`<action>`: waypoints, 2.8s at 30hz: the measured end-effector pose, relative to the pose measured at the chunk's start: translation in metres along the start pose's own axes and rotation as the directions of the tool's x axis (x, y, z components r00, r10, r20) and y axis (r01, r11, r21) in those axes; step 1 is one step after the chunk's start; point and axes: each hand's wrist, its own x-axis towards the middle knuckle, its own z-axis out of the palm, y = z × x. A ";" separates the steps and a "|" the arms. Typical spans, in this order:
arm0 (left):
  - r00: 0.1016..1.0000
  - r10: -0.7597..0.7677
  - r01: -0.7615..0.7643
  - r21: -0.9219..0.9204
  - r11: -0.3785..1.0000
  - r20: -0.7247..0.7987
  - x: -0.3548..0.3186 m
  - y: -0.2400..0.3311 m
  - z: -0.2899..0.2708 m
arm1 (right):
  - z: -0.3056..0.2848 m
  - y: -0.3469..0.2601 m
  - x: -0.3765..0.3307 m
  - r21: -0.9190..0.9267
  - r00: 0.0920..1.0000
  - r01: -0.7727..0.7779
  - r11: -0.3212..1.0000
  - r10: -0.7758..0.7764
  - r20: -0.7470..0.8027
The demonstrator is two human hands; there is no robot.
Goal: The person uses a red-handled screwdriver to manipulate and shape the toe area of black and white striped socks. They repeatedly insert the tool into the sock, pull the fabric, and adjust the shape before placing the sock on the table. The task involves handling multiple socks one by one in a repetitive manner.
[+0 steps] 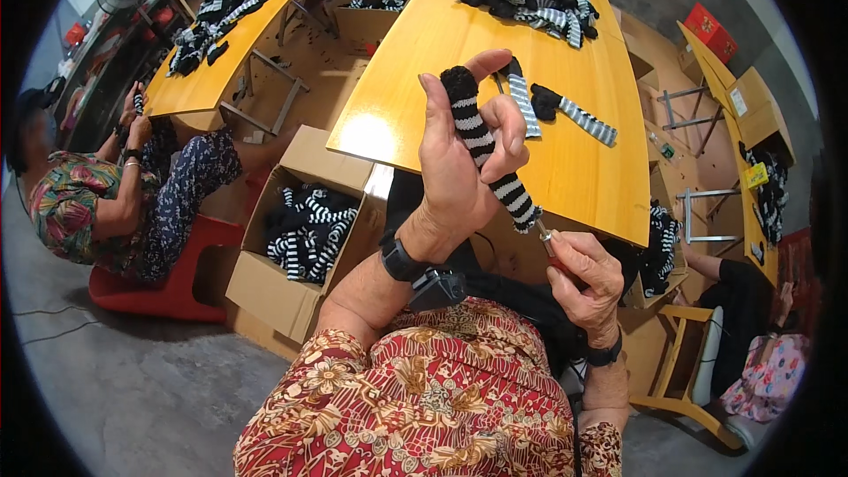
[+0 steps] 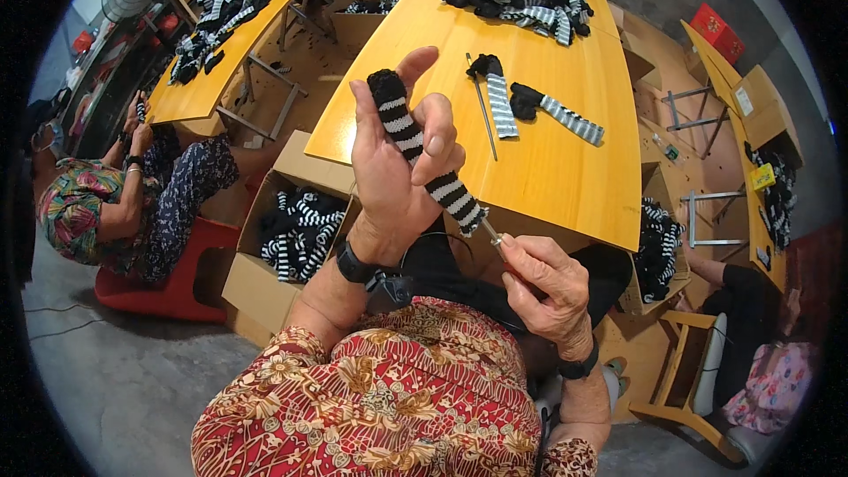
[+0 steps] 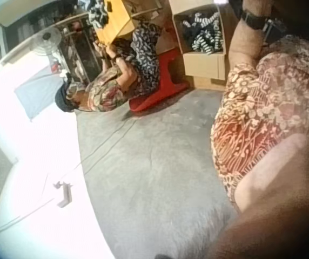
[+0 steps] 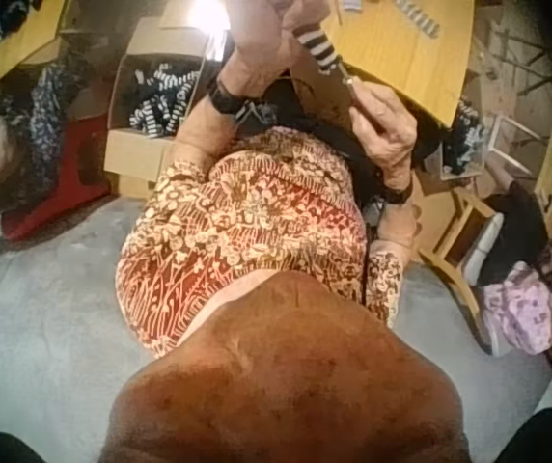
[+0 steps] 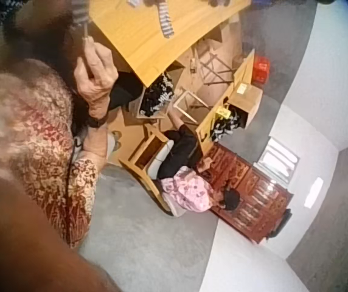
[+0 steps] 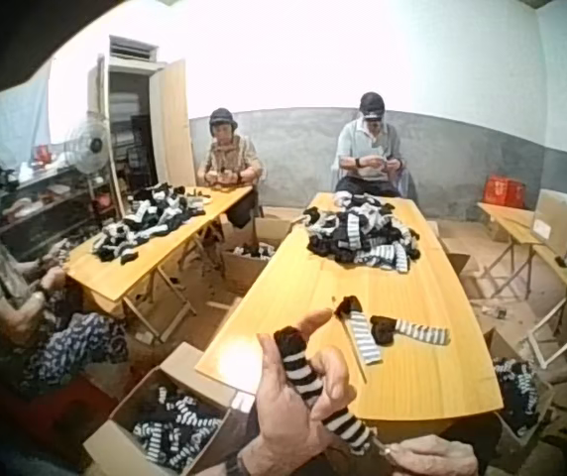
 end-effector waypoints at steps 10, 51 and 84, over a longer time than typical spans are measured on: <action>0.994 -0.111 0.111 0.061 0.992 0.002 -0.010 -0.019 -0.002 | 0.001 -0.012 0.009 0.032 0.995 -0.102 0.994 0.102 -0.008; 0.975 -0.139 0.182 0.264 0.947 -0.175 -0.009 -0.046 -0.013 | 0.042 0.001 -0.006 -0.281 0.979 -0.108 0.954 0.053 -0.198; 0.953 -0.070 0.101 0.089 0.991 -0.295 -0.001 -0.020 -0.027 | 0.004 0.018 -0.017 0.251 0.881 -0.456 0.854 0.474 -0.012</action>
